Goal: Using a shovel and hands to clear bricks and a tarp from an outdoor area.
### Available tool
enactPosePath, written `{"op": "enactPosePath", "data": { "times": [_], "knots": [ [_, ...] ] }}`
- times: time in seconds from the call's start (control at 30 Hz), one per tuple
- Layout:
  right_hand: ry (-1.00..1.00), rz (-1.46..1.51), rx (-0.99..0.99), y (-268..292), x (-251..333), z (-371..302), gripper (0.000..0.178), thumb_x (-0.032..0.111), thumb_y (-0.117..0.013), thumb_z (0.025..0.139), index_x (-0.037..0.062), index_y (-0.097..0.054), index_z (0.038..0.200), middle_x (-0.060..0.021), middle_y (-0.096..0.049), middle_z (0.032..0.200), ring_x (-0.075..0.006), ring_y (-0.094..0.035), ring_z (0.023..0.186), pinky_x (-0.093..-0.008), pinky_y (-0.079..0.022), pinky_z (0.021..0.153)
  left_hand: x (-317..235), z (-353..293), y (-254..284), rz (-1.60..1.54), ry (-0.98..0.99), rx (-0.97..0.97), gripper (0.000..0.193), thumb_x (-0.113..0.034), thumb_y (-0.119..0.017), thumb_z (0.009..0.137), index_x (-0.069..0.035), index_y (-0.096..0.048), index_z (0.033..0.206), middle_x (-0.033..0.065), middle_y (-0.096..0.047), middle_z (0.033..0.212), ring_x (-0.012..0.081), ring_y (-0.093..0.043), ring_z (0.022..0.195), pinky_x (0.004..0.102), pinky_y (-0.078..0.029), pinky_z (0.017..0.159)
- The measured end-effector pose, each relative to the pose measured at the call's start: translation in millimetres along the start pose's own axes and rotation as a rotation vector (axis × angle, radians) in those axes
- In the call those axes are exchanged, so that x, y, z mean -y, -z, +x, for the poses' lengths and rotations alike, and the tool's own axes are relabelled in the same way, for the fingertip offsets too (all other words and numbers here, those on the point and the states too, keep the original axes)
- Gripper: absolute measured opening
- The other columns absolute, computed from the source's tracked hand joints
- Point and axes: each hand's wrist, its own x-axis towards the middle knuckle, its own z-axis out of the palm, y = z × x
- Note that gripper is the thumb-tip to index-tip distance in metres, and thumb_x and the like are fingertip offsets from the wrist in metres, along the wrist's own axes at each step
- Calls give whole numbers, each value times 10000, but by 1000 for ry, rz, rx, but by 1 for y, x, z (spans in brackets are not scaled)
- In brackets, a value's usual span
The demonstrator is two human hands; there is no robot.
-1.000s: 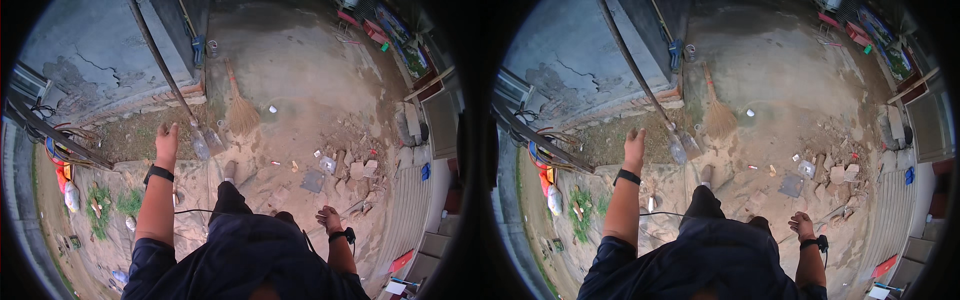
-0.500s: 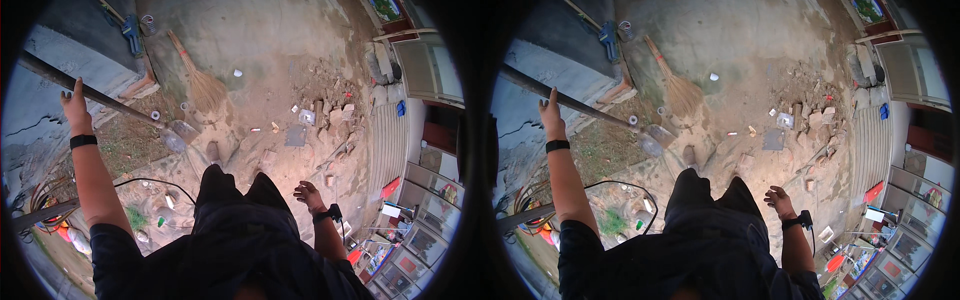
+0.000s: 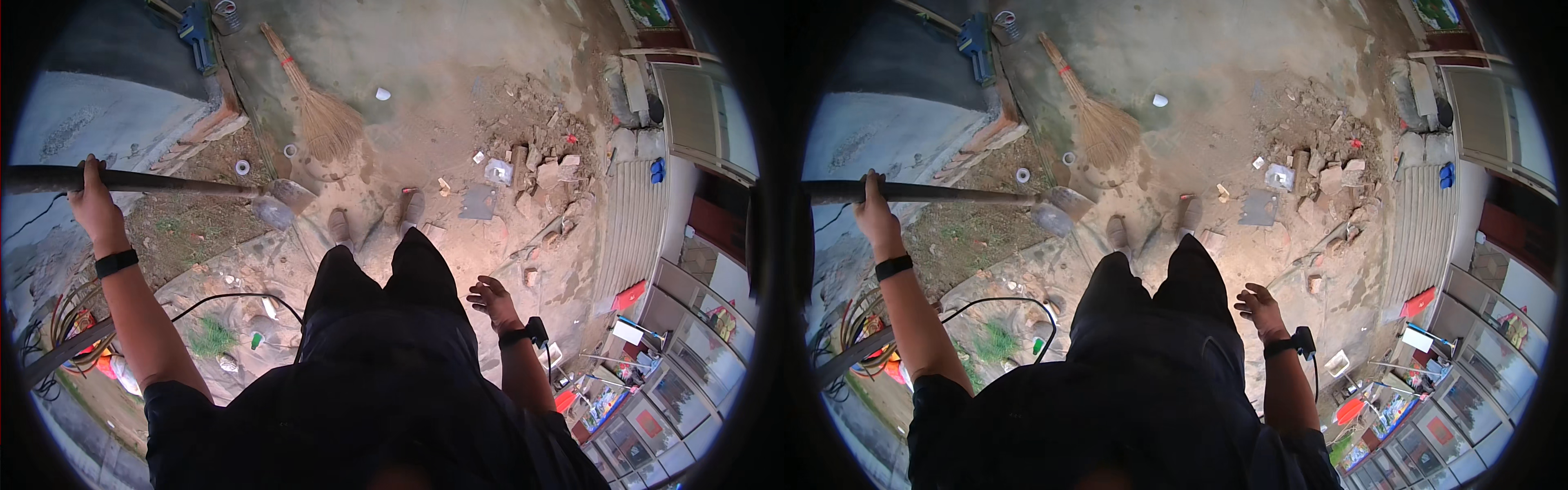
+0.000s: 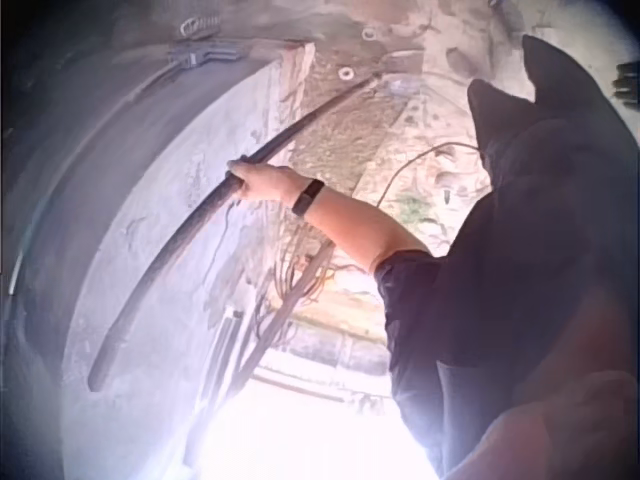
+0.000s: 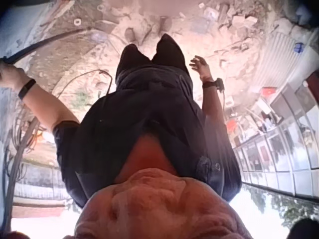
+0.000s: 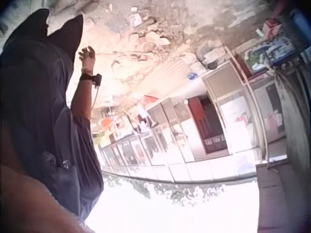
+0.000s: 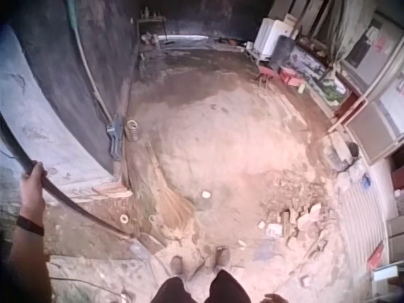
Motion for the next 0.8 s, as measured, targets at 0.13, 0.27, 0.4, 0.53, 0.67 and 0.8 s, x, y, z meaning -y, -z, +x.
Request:
{"op": "enactPosePath", "data": {
  "times": [0.13, 0.27, 0.4, 0.53, 0.67, 0.8],
  "knots": [
    [30, -33, 59, 11, 31, 31, 446, 222, -624, 889, 47, -487, 1275, -110, -634, 1051, -205, -646, 907, -309, -488, 762, -8, -46, 38, 61, -47, -52, 324, -186, -622, 907, 83, -603, 1088, 142, -667, 1021, 203, -639, 969, 301, -475, 875],
    [68, -114, 147, 29, 73, 68, 448, 243, -619, 900, 58, -484, 1285, -105, -632, 1062, -204, -641, 927, -314, -488, 778, -35, -109, 64, 170, 9, -234, 329, -204, -586, 933, 75, -610, 1105, 142, -668, 1055, 194, -638, 984, 301, -469, 904],
    [109, -190, 214, 58, 113, 98, 459, 264, -621, 899, 50, -487, 1283, -97, -632, 1062, -204, -639, 941, -322, -486, 799, -66, -184, 60, 242, 65, -379, 340, -211, -573, 934, 82, -610, 1103, 159, -650, 1093, 221, -633, 991, 314, -477, 915],
    [120, -190, 213, 93, 151, 118, 492, 261, -622, 895, 19, -470, 1296, -102, -628, 1067, -219, -641, 945, -328, -484, 804, -92, -241, 41, 245, 108, -472, 365, -216, -559, 944, 69, -595, 1169, 180, -630, 1165, 232, -624, 1048, 322, -475, 955],
    [98, -160, 155, 127, 169, 139, 458, 300, -607, 905, 53, -482, 1270, -105, -620, 1107, -219, -634, 963, -337, -481, 826, -80, -267, 62, 312, -19, -353, 273, -180, -577, 933, 53, -612, 1072, 175, -646, 1092, 238, -638, 1005, 338, -488, 939],
    [87, -145, 98, 141, 176, 143, 461, 384, -619, 897, 79, -507, 1225, -103, -624, 1119, -222, -634, 963, -351, -482, 851, -64, -256, 70, 219, 21, -320, 297, -192, -562, 941, 52, -626, 1098, 166, -641, 1136, 229, -629, 1039, 333, -477, 953]
  ]
}}
